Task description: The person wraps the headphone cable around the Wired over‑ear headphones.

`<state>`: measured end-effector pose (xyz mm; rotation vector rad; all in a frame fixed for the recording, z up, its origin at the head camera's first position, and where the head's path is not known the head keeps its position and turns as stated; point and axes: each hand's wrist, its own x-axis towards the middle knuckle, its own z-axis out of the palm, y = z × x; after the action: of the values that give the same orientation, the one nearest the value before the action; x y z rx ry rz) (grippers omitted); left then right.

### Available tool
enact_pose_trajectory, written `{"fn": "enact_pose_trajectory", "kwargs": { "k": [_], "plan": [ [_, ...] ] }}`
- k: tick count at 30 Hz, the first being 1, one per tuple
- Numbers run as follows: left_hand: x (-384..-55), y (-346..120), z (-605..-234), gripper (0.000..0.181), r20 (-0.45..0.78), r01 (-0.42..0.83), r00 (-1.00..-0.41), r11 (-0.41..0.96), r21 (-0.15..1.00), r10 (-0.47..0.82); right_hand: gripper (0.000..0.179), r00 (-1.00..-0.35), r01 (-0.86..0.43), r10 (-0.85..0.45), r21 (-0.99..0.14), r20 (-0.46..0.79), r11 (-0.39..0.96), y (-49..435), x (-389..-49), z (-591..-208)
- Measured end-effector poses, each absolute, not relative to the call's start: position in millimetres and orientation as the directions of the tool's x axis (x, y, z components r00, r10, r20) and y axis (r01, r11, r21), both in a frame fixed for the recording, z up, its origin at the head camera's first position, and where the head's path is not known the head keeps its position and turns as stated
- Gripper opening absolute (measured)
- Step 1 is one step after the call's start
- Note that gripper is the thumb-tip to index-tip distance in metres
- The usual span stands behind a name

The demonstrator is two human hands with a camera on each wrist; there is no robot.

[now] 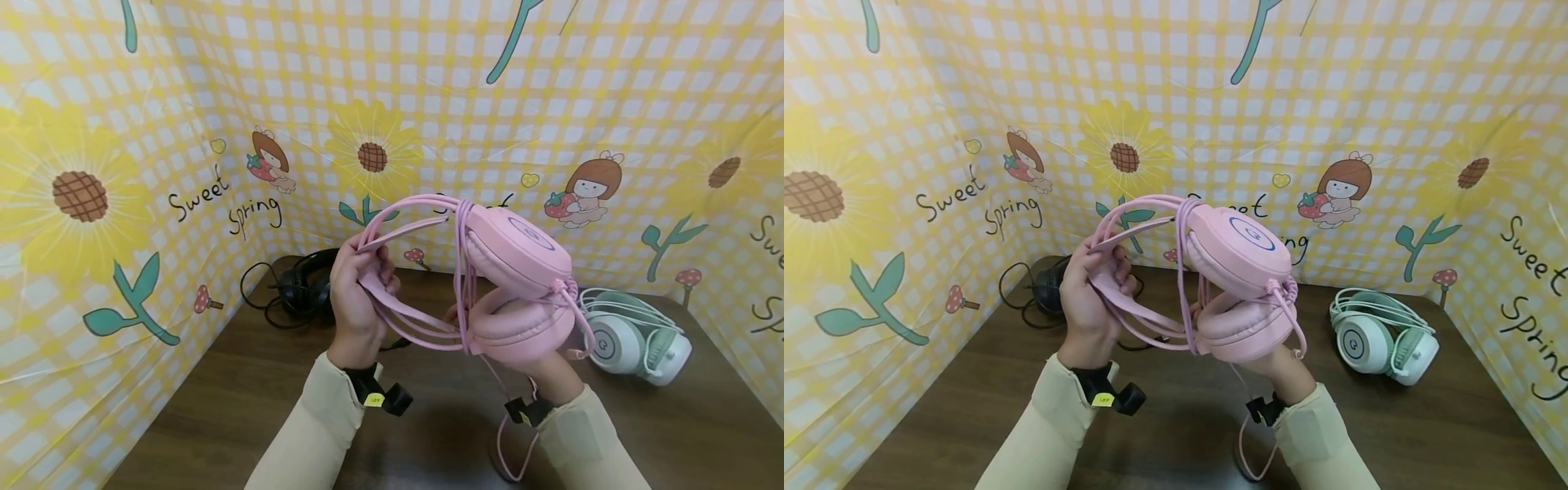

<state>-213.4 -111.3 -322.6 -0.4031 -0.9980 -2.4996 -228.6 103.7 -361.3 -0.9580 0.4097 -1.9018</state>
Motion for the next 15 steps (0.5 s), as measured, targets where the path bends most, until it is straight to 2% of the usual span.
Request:
{"fn": "enact_pose_trajectory", "kwargs": {
  "k": [1,2,3,6,9,12,15],
  "plan": [
    [-213.5,-111.9,-322.6,0.023,0.408,0.481,-0.870,-0.654,0.584,-0.276,0.031,-0.338,0.083,-0.817,-0.849,0.468,-0.521,103.0,-229.1,-363.5],
    [-213.9,-112.7,-322.8,0.023,0.408,0.486,-0.868,-0.652,0.582,-0.283,0.030,-0.390,-0.178,-0.768,-0.860,0.508,-0.478,102.5,-232.3,-368.6],
    [-214.1,-113.2,-323.0,0.023,0.409,0.490,-0.866,-0.651,0.579,-0.288,0.029,-0.431,-0.327,-0.719,-0.837,0.545,-0.439,101.6,-233.6,-372.1],
    [-214.7,-114.6,-323.1,0.024,0.413,0.506,-0.858,-0.642,0.576,-0.306,0.028,-0.424,-0.452,-0.693,-0.799,0.583,-0.396,101.0,-238.2,-381.0],
    [-214.8,-115.9,-322.8,0.024,0.421,0.523,-0.849,-0.621,0.584,-0.319,0.023,-0.363,-0.546,-0.703,-0.751,0.612,-0.371,100.2,-241.4,-385.0],
    [-215.4,-117.0,-323.0,0.023,0.425,0.536,-0.842,-0.599,0.594,-0.332,0.014,-0.333,-0.633,-0.729,-0.715,0.599,-0.298,99.2,-241.8,-383.8],
    [-215.2,-117.7,-322.7,0.022,0.423,0.543,-0.839,-0.589,0.599,-0.343,0.016,-0.345,-0.677,-0.747,-0.702,0.569,-0.222,97.4,-239.5,-379.7]
  ]
}}
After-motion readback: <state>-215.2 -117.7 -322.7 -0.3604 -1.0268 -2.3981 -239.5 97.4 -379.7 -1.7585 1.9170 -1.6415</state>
